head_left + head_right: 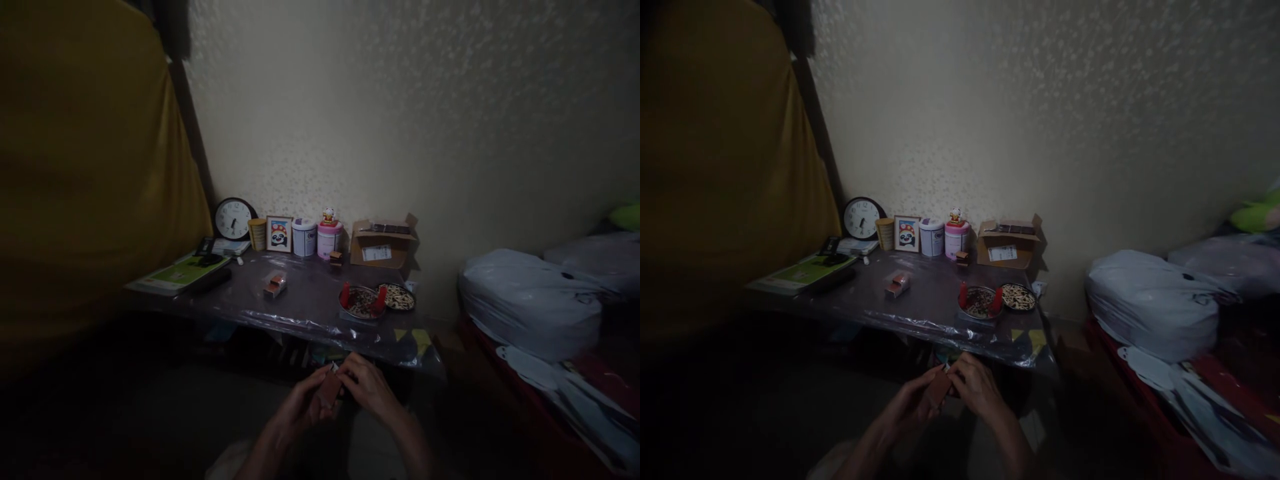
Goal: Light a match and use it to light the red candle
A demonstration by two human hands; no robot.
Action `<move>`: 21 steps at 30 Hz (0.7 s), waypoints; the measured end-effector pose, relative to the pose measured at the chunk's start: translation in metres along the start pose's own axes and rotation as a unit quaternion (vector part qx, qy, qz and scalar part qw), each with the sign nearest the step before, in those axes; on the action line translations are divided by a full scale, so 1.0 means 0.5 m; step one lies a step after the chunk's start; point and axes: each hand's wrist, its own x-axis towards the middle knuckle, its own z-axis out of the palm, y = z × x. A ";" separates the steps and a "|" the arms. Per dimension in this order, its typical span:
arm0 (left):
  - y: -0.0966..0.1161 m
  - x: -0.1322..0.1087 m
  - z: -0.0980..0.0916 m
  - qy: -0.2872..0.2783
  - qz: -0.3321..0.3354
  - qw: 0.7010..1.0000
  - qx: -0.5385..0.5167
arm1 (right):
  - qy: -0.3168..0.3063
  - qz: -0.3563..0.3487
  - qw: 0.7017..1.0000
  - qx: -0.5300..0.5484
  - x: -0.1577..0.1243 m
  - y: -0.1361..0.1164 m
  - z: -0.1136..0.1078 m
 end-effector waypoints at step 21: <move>0.003 -0.003 0.003 0.005 -0.021 0.999 0.024 | -0.035 -0.017 0.999 0.008 -0.002 0.004 -0.007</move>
